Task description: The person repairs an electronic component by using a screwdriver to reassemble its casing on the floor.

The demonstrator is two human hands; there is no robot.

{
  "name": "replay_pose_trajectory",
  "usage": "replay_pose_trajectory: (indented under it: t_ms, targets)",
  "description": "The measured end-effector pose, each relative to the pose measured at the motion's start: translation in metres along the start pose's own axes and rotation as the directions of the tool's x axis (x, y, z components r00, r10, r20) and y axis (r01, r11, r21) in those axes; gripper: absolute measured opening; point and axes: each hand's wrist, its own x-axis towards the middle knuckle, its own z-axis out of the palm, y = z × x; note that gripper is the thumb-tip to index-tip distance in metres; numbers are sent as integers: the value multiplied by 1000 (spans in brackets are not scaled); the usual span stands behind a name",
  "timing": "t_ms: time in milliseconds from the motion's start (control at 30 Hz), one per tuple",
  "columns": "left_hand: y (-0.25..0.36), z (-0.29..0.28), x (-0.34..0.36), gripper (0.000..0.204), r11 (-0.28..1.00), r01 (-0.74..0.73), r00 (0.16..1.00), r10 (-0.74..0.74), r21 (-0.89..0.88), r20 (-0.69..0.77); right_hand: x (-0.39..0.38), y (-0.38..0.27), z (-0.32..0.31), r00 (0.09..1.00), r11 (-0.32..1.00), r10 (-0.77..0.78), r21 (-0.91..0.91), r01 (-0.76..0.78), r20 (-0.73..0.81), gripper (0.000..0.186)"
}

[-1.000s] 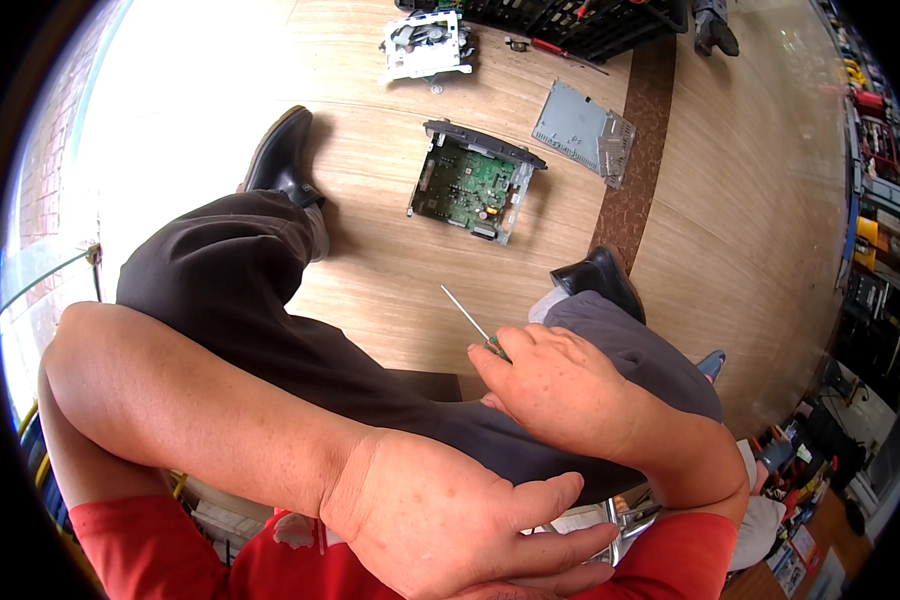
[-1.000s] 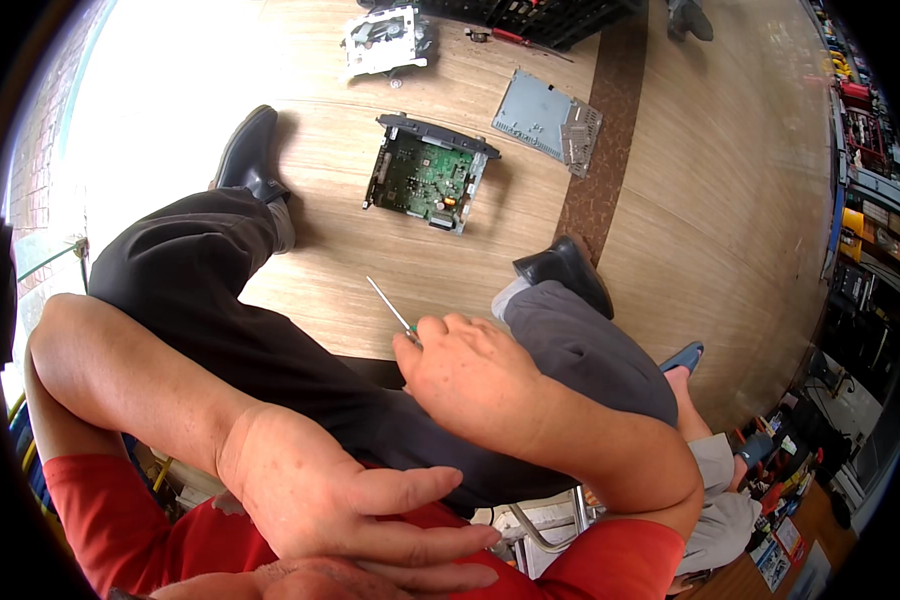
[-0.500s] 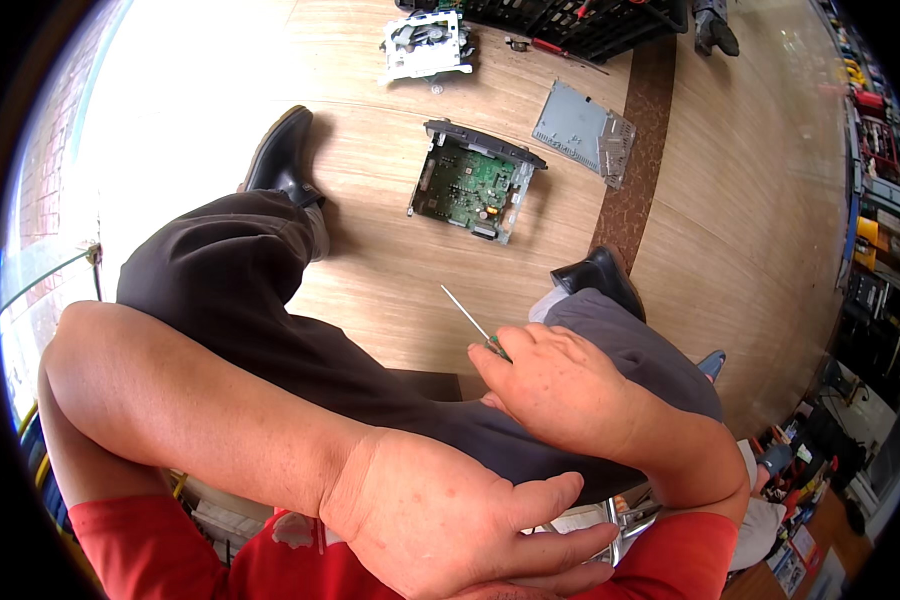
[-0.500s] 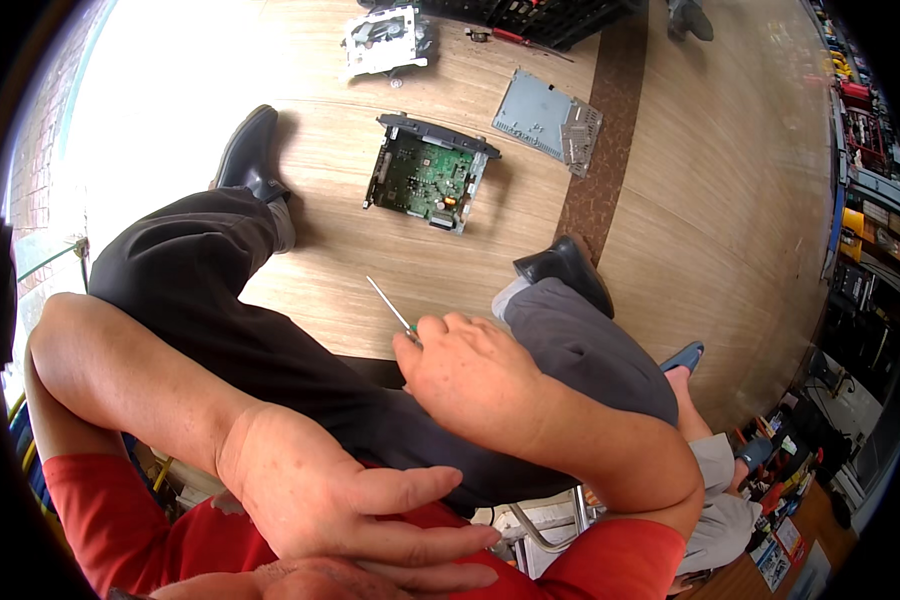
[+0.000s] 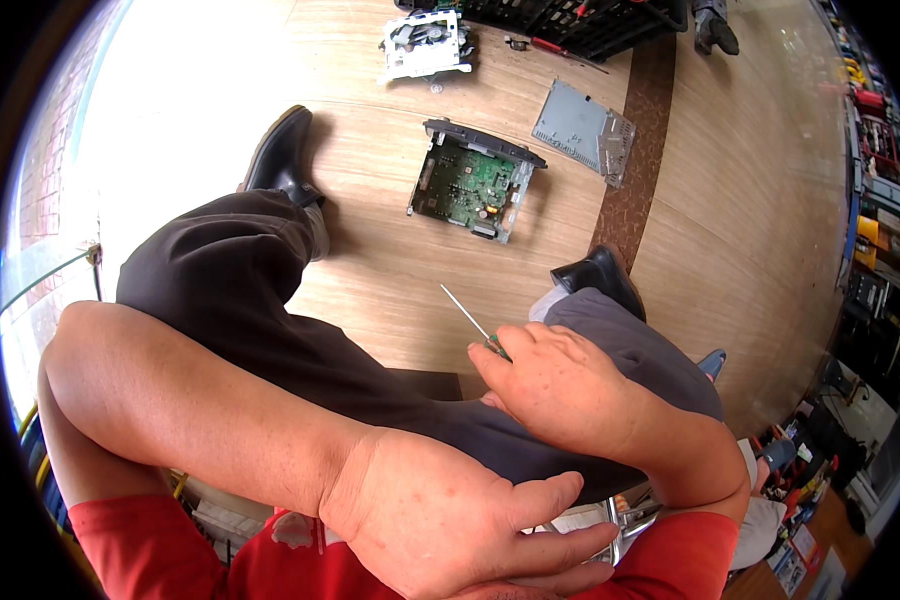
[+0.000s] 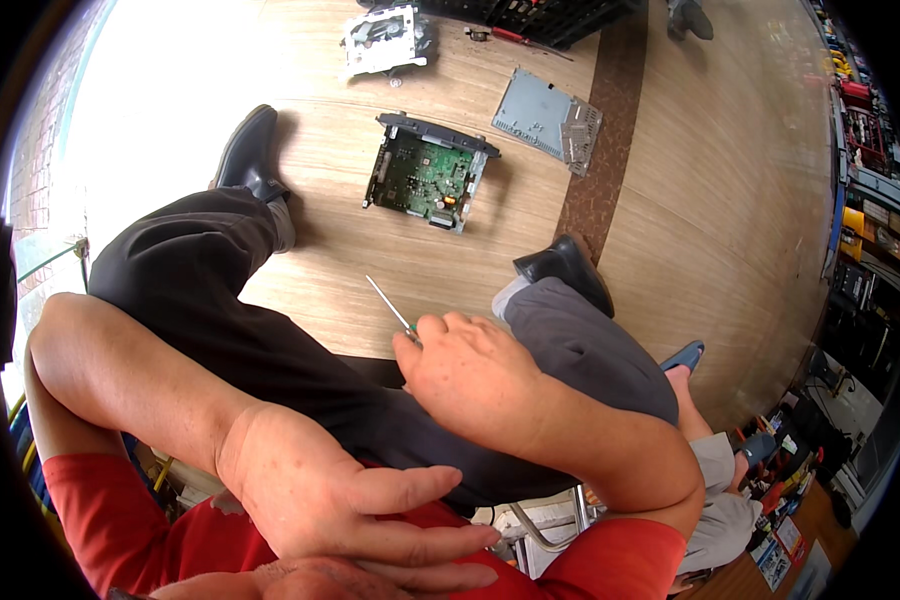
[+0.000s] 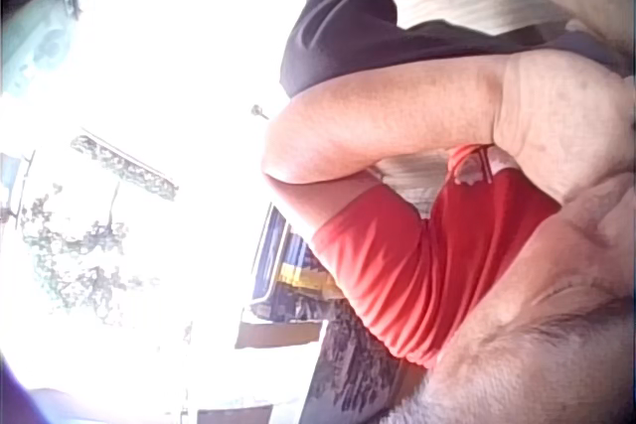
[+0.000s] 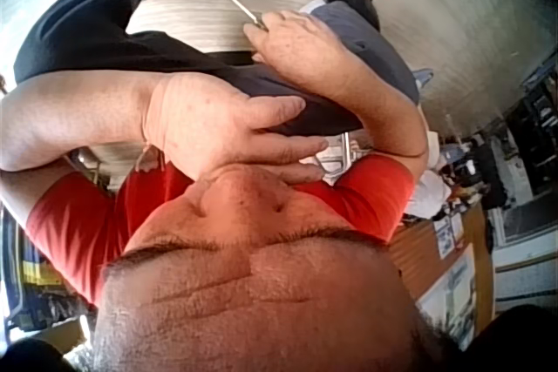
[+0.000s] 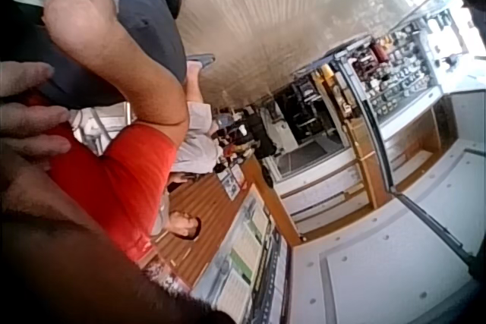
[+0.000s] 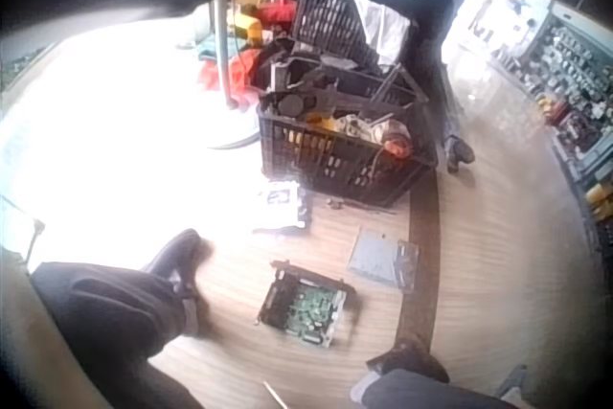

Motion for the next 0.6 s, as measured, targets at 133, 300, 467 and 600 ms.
replay_pose_trajectory:
  t_ms: [133,300,467,600]
  targets:
    - [9,8,-1,50,999,25,1000,-25,-25,8,0,-1,-1,1000,1000,-12,3,12,-7,35]
    - [13,14,-3,50,999,21,999,-19,-29,41,0,-1,0,1000,1000,-14,7,15,-7,35]
    - [-3,-14,3,49,998,-23,990,31,-62,136,0,0,1,1000,1000,-15,4,16,-15,34]
    - [16,16,-3,49,1000,28,999,-28,-10,18,0,-2,0,1000,1000,-23,-8,23,-15,33]
